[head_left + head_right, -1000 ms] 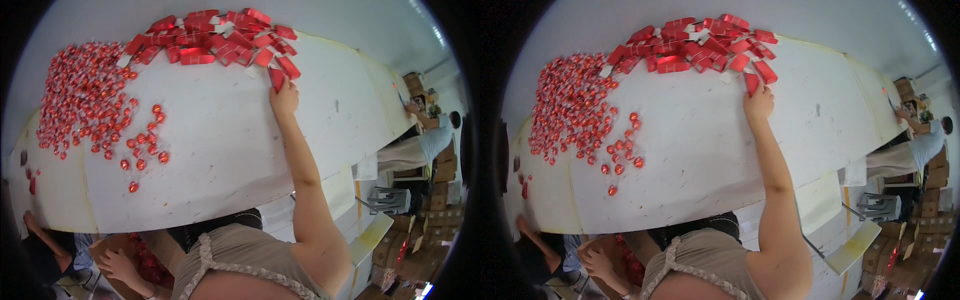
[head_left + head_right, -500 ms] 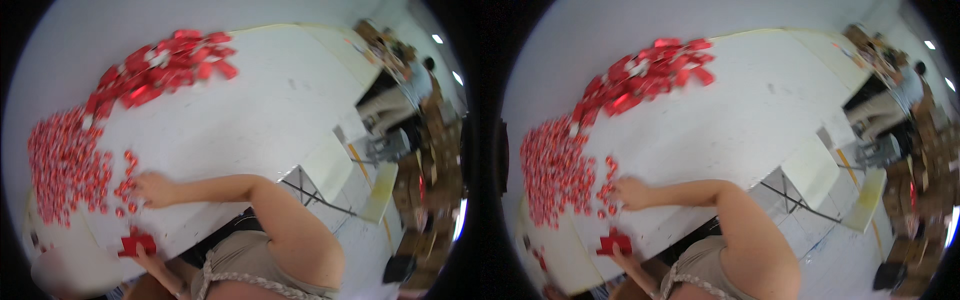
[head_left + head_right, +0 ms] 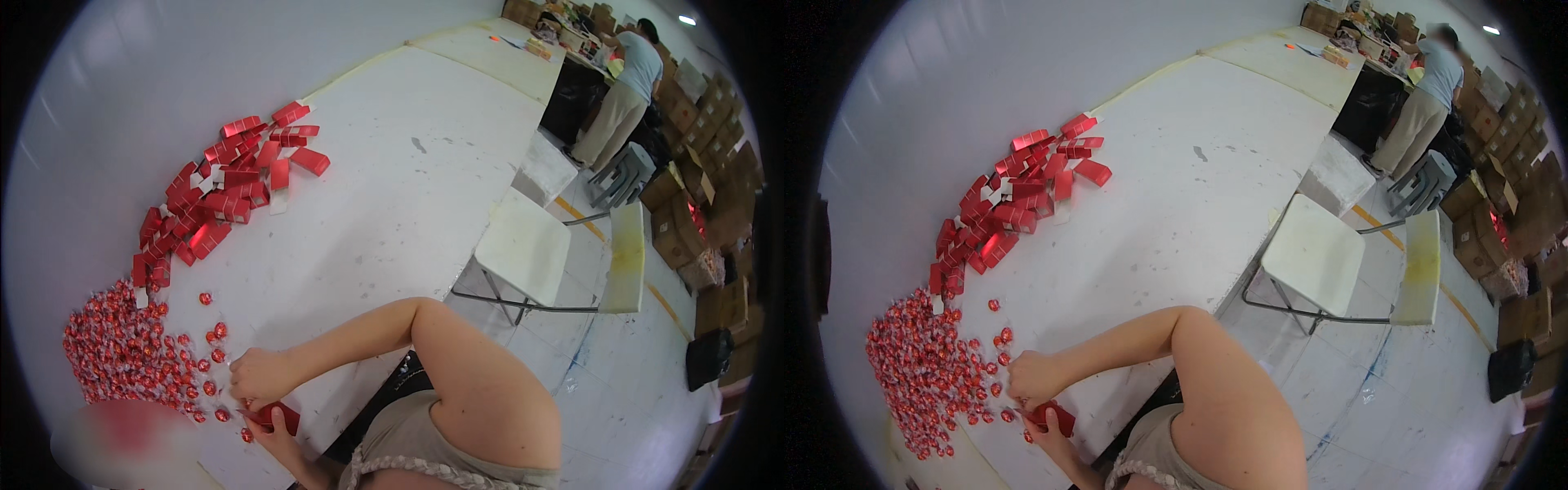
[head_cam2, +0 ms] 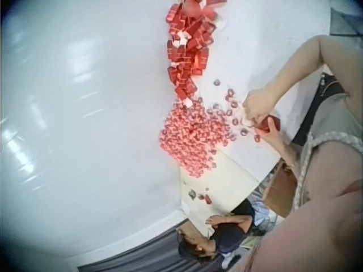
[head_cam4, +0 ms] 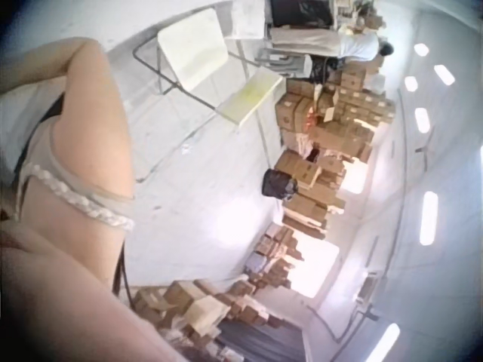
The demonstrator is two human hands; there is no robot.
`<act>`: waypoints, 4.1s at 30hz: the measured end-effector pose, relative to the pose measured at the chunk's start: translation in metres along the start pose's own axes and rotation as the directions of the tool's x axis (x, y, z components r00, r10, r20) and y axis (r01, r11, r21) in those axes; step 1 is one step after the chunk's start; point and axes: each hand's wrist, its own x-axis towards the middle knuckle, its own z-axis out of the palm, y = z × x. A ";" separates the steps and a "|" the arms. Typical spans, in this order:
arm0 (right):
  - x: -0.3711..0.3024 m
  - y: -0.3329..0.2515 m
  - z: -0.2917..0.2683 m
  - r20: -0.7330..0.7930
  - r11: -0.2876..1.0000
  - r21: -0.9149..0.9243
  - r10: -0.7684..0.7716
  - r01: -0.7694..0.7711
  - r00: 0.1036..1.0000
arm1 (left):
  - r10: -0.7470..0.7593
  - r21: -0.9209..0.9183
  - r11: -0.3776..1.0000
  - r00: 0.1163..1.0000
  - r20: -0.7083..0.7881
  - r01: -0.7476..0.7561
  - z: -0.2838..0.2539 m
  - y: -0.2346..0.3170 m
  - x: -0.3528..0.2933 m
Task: The person places individually wrapped red candies into small red boxes at a workstation. They pick up a candy, open a box, insert the candy, close the box, and place it into a cardboard bin. The process is repeated continuously throughout the clip.
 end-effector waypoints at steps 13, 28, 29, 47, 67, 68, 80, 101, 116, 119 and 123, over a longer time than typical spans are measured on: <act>-0.009 -0.005 0.008 -0.401 0.985 0.145 -0.030 0.096 0.916 | 0.100 -0.021 0.994 0.990 -0.103 -0.103 0.028 0.019 0.004; -0.090 0.071 0.019 -0.449 0.915 0.225 0.402 -0.335 0.798 | -0.069 -0.109 0.993 0.964 -0.256 0.042 0.017 0.008 0.025; -0.103 0.063 0.014 -0.471 0.895 0.253 0.445 -0.366 0.762 | -0.067 -0.144 0.989 0.963 -0.261 0.029 0.011 0.007 0.020; -0.058 0.014 0.063 -0.133 0.590 0.797 0.379 -0.129 0.916 | 0.083 0.066 0.995 0.985 -0.152 -0.073 0.036 0.003 -0.014; -0.024 0.000 0.016 -0.043 0.519 0.834 0.401 -0.188 0.915 | 0.194 0.176 0.970 0.968 -0.159 -0.165 0.029 0.056 -0.017; -0.024 0.000 0.016 -0.049 0.513 0.839 0.400 -0.180 0.915 | 0.208 0.116 0.975 0.966 -0.151 -0.191 0.029 0.058 -0.019; -0.035 0.001 0.040 0.090 0.488 0.861 0.139 -0.147 0.986 | 0.183 0.312 0.939 0.978 -0.100 -0.144 -0.016 0.048 -0.048; -0.024 -0.035 0.049 -0.002 0.874 0.480 -0.086 0.076 0.996 | -0.189 -0.525 0.850 0.955 -0.230 0.042 -0.007 0.015 -0.024; 0.036 -0.034 0.023 -0.027 0.920 0.385 -0.071 0.076 0.997 | -0.096 -0.318 0.948 0.958 -0.271 0.005 -0.023 -0.002 -0.041; 0.029 -0.030 0.020 0.001 0.972 0.097 -0.216 0.215 0.976 | -0.027 -0.291 0.955 0.957 -0.290 -0.062 -0.008 -0.009 -0.033; 0.027 -0.014 0.019 -0.099 0.980 -0.098 -0.181 0.172 0.978 | -0.021 -0.356 0.932 0.969 -0.247 -0.070 0.004 0.002 -0.023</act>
